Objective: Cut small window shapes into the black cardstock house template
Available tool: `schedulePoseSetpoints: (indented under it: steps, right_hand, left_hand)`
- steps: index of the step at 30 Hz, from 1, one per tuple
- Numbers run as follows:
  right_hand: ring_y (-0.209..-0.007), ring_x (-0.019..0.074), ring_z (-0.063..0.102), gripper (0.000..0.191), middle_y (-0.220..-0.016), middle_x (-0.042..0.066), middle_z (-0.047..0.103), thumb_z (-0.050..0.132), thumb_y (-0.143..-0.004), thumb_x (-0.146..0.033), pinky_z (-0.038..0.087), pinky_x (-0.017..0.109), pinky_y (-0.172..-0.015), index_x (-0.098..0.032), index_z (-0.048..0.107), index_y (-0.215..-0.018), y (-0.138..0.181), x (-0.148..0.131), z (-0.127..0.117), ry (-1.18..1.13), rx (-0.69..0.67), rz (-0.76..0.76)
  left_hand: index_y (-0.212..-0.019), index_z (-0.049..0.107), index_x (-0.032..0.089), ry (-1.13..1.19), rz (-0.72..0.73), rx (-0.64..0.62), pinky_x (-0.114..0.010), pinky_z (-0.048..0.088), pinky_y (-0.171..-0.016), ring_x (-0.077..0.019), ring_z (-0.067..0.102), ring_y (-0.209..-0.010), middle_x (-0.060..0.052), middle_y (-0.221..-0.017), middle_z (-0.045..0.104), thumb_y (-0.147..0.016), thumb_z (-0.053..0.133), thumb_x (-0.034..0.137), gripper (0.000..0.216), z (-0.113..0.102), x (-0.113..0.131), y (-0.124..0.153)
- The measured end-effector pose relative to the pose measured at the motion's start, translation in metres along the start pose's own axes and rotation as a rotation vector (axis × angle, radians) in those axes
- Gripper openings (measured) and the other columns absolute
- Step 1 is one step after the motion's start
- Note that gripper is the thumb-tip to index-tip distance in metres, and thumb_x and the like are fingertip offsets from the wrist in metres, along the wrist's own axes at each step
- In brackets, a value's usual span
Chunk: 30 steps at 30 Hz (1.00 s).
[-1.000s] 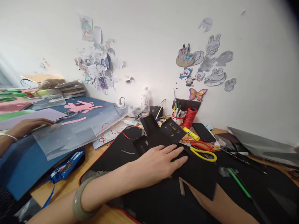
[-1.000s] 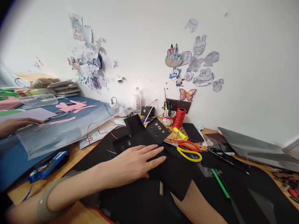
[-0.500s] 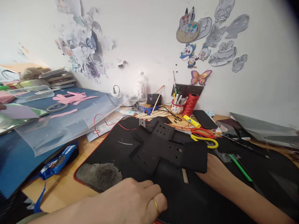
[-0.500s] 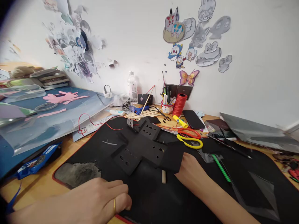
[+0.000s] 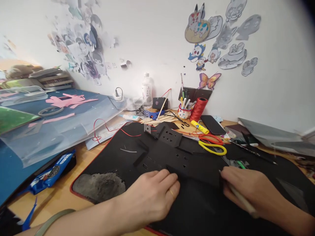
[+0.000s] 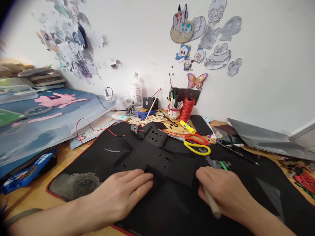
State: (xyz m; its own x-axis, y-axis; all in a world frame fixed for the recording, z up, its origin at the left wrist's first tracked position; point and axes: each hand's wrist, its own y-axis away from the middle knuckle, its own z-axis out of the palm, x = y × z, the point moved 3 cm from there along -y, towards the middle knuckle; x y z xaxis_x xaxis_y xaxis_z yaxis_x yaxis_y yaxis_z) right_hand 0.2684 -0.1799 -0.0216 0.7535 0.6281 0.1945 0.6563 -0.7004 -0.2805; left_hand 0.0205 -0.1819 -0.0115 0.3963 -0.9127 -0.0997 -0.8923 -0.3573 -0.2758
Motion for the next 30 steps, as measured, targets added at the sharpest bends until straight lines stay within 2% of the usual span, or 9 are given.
schedulePoseSetpoints:
  steps: [3, 5, 10, 14, 17, 21, 25, 28, 30]
  right_hand:
    - [-0.039, 0.01, 0.043, 0.011, -0.047, -0.005, 0.046, 0.049, -0.072, -0.023, 0.034, 0.022, -0.041, -0.021, 0.041, -0.066, 0.018, 0.019, -0.011, -0.196, -0.073, 0.432]
    - [-0.041, 0.011, 0.042, 0.016, -0.048, -0.005, 0.044, 0.048, -0.074, -0.032, 0.033, 0.022, -0.04, -0.022, 0.04, -0.064, 0.019, 0.026, -0.022, -0.357, -0.048, 0.659]
    - [-0.045, 0.0106, 0.036, 0.028, -0.047, -0.003, 0.041, 0.043, -0.079, -0.044, 0.027, 0.022, -0.041, -0.021, 0.047, -0.065, -0.007, 0.019, -0.034, -0.877, 0.144, 0.943]
    - [-0.046, 0.0077, 0.036, 0.025, -0.061, -0.001, 0.053, 0.05, -0.077, -0.043, 0.026, 0.021, -0.042, -0.019, 0.054, -0.081, -0.034, 0.003, -0.02, -1.206, 0.126, 0.945]
    - [-0.046, 0.0055, 0.031, 0.026, -0.053, -0.004, 0.043, 0.062, -0.07, -0.04, 0.022, 0.019, -0.041, -0.017, 0.05, -0.067, -0.049, -0.005, -0.007, -1.275, 0.099, 0.957]
    - [-0.045, 0.0051, 0.026, 0.025, -0.047, -0.006, 0.035, 0.057, -0.076, -0.038, 0.018, 0.02, -0.04, -0.017, 0.048, -0.064, -0.064, -0.009, 0.003, -1.375, 0.219, 0.956]
    - [-0.049, 0.0057, 0.034, 0.017, -0.058, -0.003, 0.047, 0.057, -0.076, -0.035, 0.024, 0.02, -0.042, -0.018, 0.054, -0.074, -0.073, -0.01, 0.01, -1.463, 0.266, 0.937]
    - [-0.049, 0.0047, 0.031, 0.021, -0.058, -0.004, 0.042, 0.061, -0.073, -0.034, 0.022, 0.02, -0.042, -0.017, 0.051, -0.065, -0.076, -0.009, 0.013, -1.473, 0.294, 0.933]
    - [-0.047, 0.0046, 0.025, 0.026, -0.055, -0.005, 0.035, 0.06, -0.074, -0.035, 0.018, 0.02, -0.04, -0.016, 0.047, -0.061, -0.077, -0.009, 0.015, -1.487, 0.299, 0.94]
  left_hand:
    - [-0.119, 0.041, 0.002, -0.135, -0.064, -0.033, -0.027, 0.045, -0.052, -0.0207, 0.056, -0.08, -0.02, -0.115, 0.051, -0.086, 0.032, 0.008, 0.035, 0.02, -0.005, -0.007]
    - [-0.115, 0.045, 0.001, -0.19, -0.048, -0.063, -0.026, 0.042, -0.046, -0.0202, 0.056, -0.074, -0.021, -0.11, 0.054, -0.083, 0.036, 0.006, 0.033, 0.033, -0.003, -0.013]
    - [-0.095, 0.056, 0.004, -0.264, 0.051, -0.021, -0.025, 0.04, -0.042, -0.0186, 0.056, -0.066, -0.019, -0.097, 0.06, -0.081, 0.041, 0.006, 0.021, 0.048, 0.006, -0.017]
    - [-0.094, 0.057, 0.005, -0.252, 0.129, 0.073, -0.025, 0.042, -0.044, -0.0168, 0.056, -0.065, -0.017, -0.098, 0.06, -0.083, 0.04, 0.009, 0.021, 0.043, 0.011, -0.009]
    - [-0.095, 0.058, 0.004, -0.222, 0.21, 0.1, -0.024, 0.043, -0.045, -0.0158, 0.056, -0.065, -0.016, -0.093, 0.061, -0.084, 0.04, 0.011, 0.022, 0.039, 0.015, -0.004]
    - [-0.096, 0.059, 0.003, -0.221, 0.25, 0.113, -0.026, 0.047, -0.055, -0.0181, 0.059, -0.073, -0.016, -0.093, 0.062, -0.084, 0.041, 0.011, 0.023, 0.039, 0.012, 0.0]
    - [-0.089, 0.06, 0.004, -0.27, 0.121, 0.13, -0.03, 0.049, -0.064, -0.0235, 0.06, -0.082, -0.017, -0.093, 0.063, -0.082, 0.044, 0.012, 0.02, 0.043, 0.002, -0.002]
    - [-0.088, 0.06, 0.003, -0.295, -0.003, 0.094, -0.032, 0.049, -0.067, -0.0252, 0.059, -0.084, -0.02, -0.097, 0.061, -0.081, 0.043, 0.012, 0.021, 0.041, 0.0, -0.002]
    - [-0.094, 0.059, 0.001, -0.287, -0.005, 0.096, -0.03, 0.049, -0.062, -0.0231, 0.059, -0.079, -0.021, -0.101, 0.06, -0.081, 0.042, 0.013, 0.024, 0.036, 0.005, 0.0]
